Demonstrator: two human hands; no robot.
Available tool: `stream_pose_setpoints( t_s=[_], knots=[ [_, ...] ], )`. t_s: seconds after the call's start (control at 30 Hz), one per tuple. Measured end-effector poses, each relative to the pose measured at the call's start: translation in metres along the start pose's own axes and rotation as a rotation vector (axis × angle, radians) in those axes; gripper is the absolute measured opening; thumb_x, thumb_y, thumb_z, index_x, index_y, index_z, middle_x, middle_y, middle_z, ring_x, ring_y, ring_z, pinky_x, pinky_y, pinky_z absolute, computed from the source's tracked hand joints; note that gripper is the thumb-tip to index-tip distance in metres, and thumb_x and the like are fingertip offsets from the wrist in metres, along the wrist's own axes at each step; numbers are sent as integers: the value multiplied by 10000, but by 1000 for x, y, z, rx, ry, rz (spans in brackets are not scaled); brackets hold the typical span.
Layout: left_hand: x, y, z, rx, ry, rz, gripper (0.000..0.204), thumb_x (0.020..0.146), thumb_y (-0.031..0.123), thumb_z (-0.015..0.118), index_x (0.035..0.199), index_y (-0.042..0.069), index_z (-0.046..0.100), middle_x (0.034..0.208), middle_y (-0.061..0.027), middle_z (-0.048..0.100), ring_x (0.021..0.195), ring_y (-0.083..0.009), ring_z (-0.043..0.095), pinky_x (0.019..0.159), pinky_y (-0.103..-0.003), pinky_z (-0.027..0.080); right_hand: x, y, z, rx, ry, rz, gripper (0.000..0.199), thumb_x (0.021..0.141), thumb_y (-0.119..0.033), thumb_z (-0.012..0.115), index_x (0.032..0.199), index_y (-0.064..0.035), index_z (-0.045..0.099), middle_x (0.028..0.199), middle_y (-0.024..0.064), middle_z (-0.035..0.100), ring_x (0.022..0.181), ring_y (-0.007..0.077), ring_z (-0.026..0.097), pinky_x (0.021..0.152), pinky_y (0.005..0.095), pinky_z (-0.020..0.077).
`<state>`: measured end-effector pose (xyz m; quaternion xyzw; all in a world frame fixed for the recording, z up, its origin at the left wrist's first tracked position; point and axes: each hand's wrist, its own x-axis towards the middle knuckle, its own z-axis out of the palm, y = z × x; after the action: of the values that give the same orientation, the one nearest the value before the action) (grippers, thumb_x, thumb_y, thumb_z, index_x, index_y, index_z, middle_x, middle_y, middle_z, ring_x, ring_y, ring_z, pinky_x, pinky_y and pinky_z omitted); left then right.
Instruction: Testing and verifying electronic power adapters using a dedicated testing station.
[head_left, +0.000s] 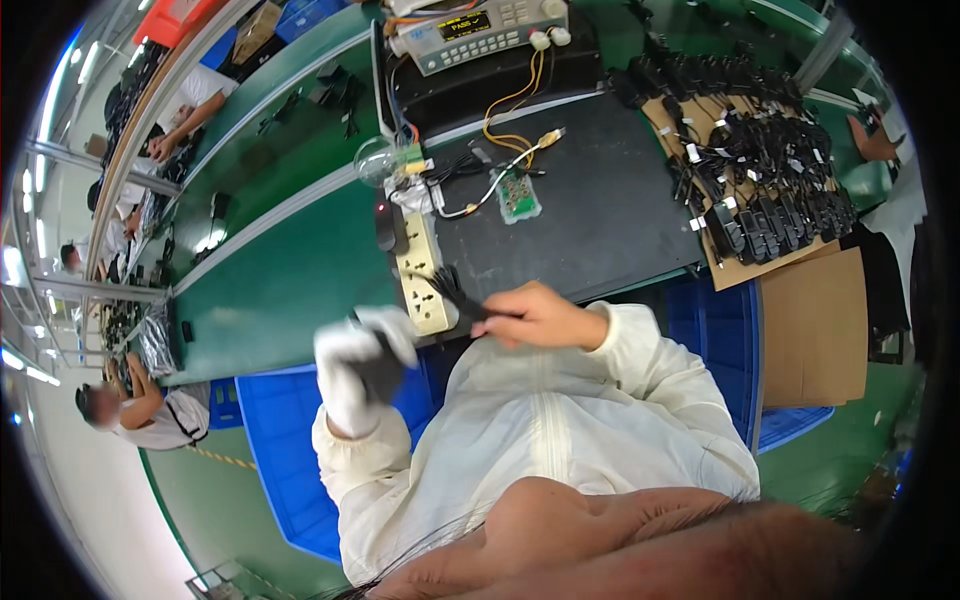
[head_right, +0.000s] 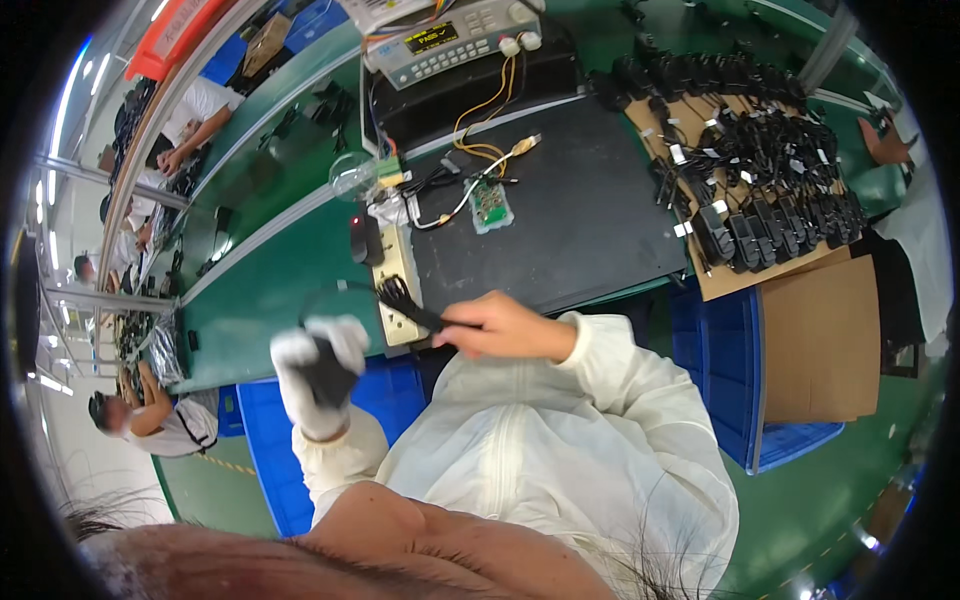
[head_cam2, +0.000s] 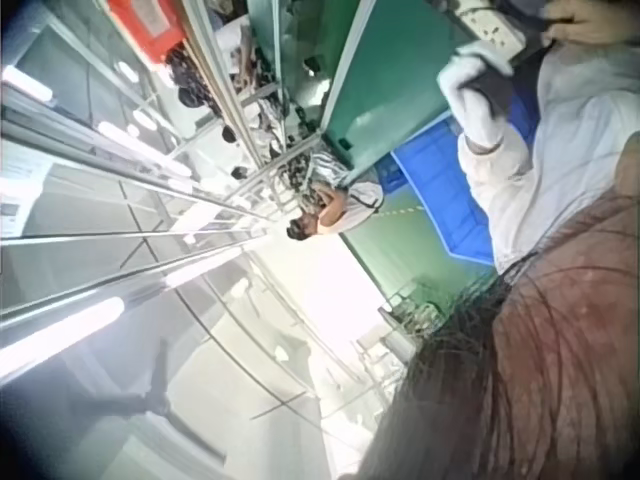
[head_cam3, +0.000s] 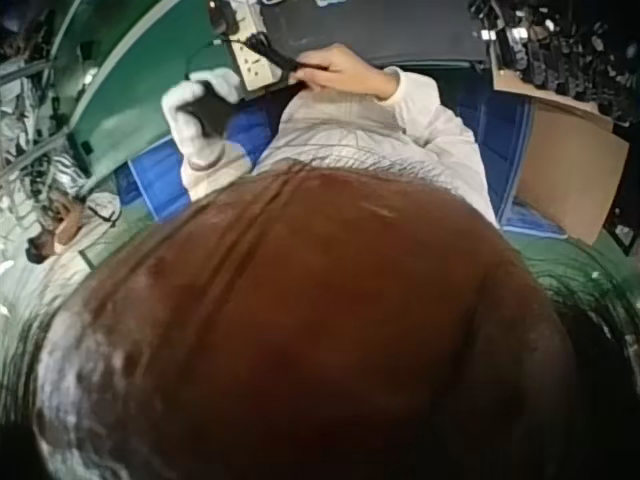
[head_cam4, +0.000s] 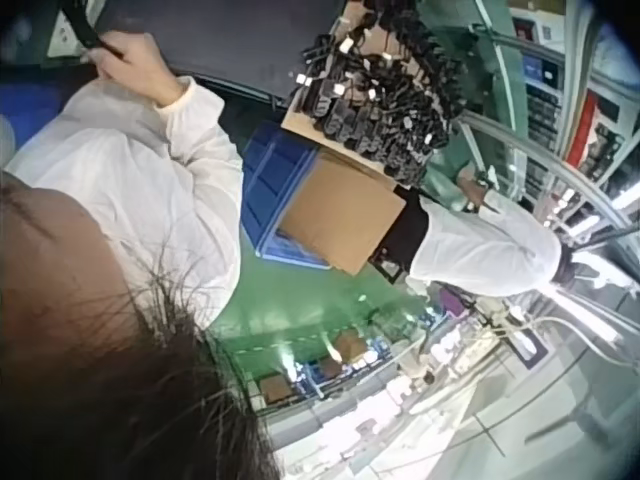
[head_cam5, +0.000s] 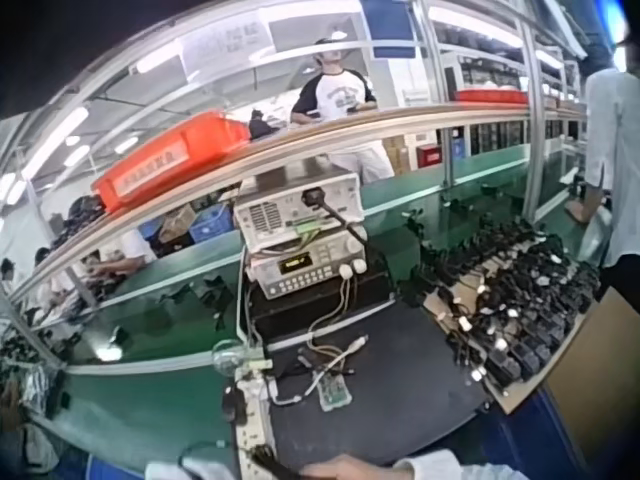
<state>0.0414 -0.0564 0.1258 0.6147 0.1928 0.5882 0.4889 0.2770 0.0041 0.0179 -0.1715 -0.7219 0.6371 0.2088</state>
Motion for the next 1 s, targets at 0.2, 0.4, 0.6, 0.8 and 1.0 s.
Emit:
stream_pose_setpoints(
  t_s=[0.2,0.4,0.6,0.8,1.0],
  knots=[
    [-19,-69,-44,-240,498,-325,354,1069,383,414,1249,88,494,1012,-102,584,888,-208,566,858,-369,479,-36,-6,-27,977,131,121,268,1037,-270,521,937,-30,586,666,9,531,499,82,453,493,244,395],
    [-28,-81,-52,308,449,-481,380,1093,359,349,1246,60,525,1098,-71,591,943,-133,572,877,-290,470,-46,-6,-27,905,-164,252,329,1046,-323,500,920,-32,588,715,-1,539,557,81,461,516,268,409],
    [-24,-96,-59,564,379,-465,283,1077,245,412,1195,37,564,1169,-76,598,1070,-141,561,959,-298,446,-45,-10,-25,295,-94,170,230,983,-254,619,910,-37,646,747,34,592,605,155,541,562,308,446],
    [-26,-112,-87,811,329,-416,259,1020,203,540,1221,39,554,1187,-78,570,1078,-168,546,979,-319,439,-37,-44,-68,-1069,467,-14,143,813,-150,756,899,-43,711,897,109,662,849,272,635,754,324,519],
    [-9,-116,-71,961,364,-271,442,915,209,702,1285,49,519,1243,-127,531,1080,-217,539,965,-345,448,6,-21,-127,-1056,783,-127,167,824,-113,737,970,-34,717,1003,89,633,888,293,636,768,373,519]
  ],
)
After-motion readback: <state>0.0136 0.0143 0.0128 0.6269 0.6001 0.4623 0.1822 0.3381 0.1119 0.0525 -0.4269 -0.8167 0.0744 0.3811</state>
